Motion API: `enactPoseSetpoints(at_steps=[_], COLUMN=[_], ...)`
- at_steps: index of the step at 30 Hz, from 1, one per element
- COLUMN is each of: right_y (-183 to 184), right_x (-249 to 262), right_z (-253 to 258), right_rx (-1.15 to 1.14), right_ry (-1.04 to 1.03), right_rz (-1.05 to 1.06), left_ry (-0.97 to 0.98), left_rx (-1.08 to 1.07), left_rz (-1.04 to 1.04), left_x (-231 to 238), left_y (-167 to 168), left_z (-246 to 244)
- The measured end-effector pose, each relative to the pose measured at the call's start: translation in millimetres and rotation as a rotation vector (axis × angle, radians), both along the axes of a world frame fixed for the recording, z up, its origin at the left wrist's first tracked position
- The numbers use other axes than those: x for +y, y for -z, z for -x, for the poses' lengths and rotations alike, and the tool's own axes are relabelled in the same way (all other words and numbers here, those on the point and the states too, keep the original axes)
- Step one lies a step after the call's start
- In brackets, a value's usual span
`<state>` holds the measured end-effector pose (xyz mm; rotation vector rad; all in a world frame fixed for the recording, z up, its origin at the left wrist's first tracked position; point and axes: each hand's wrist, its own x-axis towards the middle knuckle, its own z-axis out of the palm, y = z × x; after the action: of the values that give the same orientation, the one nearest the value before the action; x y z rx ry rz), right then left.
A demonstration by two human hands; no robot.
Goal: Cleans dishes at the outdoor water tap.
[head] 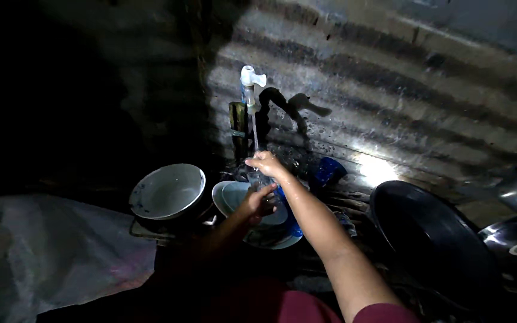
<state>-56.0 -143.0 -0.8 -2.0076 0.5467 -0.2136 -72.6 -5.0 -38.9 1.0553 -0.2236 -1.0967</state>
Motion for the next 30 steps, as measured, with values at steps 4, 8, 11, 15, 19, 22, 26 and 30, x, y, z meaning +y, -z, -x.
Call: enactPoseSetpoints(at_steps=[4, 8, 11, 15, 19, 22, 26, 30], right_y=[14.2, 1.8, -5.1, 31.6, 78.0, 106.3, 116.7, 114.7], right_x=[-7.1, 11.5, 17.1, 5.8, 3.0, -12.9, -14.1, -0.5], right_z=[-5.1, -4.4, 1.7, -0.8, -37.3, -52.7, -69.7, -39.4], right_rx=[-0.180, 0.229, 0.073, -0.297, -0.166, -0.162, -0.199, -0.130], right_ry=[0.060, -0.003, -0.017, -0.107, 0.004, -0.004, 0.206, 0.100], right_rz=[-0.325, 0.084, 0.046, -0.608, -0.881, -1.030, -1.099, -1.016], left_ry=[0.005, 0.040, -0.012, -0.103, -0.165, -0.073, -0.043, -0.119], left_rx=[0.437, 0.063, 0.045, 0.355, 0.387, 0.291, 0.132, 0.103], left_rz=[0.335, -0.055, 0.010, 0.268, 0.167, 0.213, 0.104, 0.008], left_x=[13.1, 16.0, 21.5, 29.2, 50.3, 71.0, 85.4, 76.0], left_y=[-7.2, -15.7, -17.2, -30.2, -23.2, -21.3, -28.9, -28.4], left_z=[-4.7, -6.7, -1.2, -11.6, -31.1, -41.7, -50.0, -52.3])
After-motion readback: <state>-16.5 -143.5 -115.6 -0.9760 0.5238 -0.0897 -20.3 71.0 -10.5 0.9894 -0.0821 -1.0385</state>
